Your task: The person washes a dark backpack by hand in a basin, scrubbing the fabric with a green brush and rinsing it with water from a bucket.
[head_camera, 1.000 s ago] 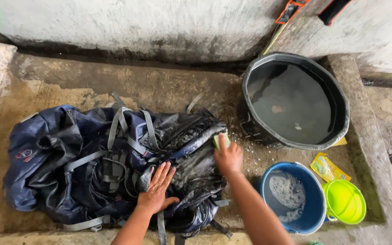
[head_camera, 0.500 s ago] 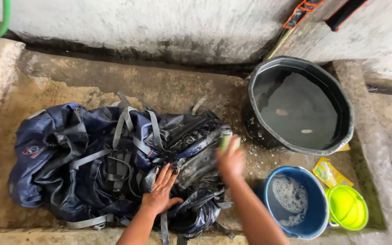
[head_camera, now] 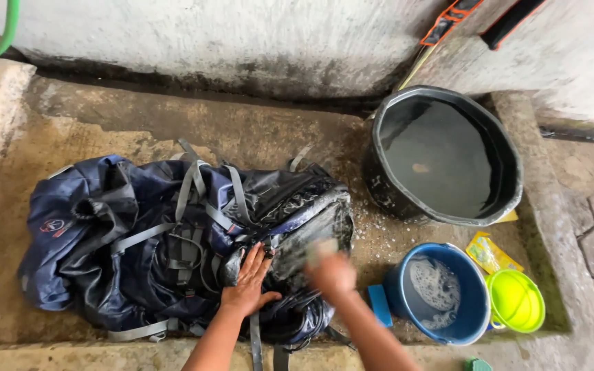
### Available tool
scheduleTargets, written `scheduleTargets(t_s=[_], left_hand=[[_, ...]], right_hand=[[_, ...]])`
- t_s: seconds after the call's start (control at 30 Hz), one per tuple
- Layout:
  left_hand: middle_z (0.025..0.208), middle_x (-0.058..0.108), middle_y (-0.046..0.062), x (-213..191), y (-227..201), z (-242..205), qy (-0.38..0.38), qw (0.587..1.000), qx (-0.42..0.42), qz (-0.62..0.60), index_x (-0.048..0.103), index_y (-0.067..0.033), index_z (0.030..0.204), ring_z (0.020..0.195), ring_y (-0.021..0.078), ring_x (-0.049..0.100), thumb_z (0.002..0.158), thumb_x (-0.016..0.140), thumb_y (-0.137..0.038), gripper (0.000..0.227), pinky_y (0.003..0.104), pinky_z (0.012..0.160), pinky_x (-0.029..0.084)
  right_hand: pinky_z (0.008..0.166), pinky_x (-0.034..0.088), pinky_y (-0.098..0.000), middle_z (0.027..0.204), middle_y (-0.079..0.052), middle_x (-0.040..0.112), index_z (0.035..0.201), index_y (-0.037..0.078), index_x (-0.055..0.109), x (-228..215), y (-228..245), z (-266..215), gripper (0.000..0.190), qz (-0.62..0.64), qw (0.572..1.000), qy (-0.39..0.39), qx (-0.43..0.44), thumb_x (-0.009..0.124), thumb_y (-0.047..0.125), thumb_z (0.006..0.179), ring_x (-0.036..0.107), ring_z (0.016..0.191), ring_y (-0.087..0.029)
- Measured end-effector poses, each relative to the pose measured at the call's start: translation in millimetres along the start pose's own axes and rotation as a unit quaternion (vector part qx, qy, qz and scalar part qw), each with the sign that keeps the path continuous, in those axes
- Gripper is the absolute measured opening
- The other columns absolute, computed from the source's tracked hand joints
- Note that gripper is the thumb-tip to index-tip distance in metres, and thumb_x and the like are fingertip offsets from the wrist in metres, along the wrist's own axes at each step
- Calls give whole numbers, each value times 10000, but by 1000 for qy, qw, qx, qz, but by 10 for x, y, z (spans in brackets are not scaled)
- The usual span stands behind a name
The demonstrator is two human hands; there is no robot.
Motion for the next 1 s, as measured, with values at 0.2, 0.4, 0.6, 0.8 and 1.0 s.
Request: scheduleTargets(t_s=[0.2,0.4,0.6,0.8,1.0], left_hand=[[1724,102,68,-28,-4,13,-198,979,46,-2,289,-119,1569,1589,199,-41,897,451,-227,700,423,1254,51],[1741,-129,32,-134,-36,-24,-39,997,-13,-58,24,-204,1660,1567,193,-202,964,600,-583,980,344,1243,89],[1675,264,86,-253,-87,-32,-286,956,61,33,289,-163,1594,1601,219,53,872,453,-151,740,454,1257,95],[1739,-175,-67,-294,-187,-89,-5,995,-75,-66,88,-472,1632,1570,142,-221,1034,530,-420,746,362,1200,291],[1460,482,223,-406,-698,-6,-220,967,-114,-56,753,-114,1037,1471,387,330,804,638,-127,259,650,1252,39]], right_hand=[[714,540,-399,1241,-178,580,1624,339,299,350,608,-560,717,-105,941,21,-320,415,633,981,625,937,-296],[601,573,-240,1414,-152,536,1638,388,156,375,-408,8,633,66,995,69,1,377,525,1061,656,782,-144],[671,539,-475,1044,-185,662,1365,231,647,322,536,-727,660,55,940,-122,-312,648,620,833,642,806,-403],[669,536,-371,1131,-208,601,1538,317,343,-392,-426,-346,515,-274,945,-72,-160,467,406,1047,602,821,-237],[767,584,-395,993,-45,775,1493,384,443,-708,-2373,58,606,163,976,-77,126,519,626,942,746,898,-244]])
Point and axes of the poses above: each hand's wrist, its own z-axis towards the middle knuckle, its own x-axis out of the palm, y = z × x, the point moved 9 cm from there along z, towards the middle knuckle
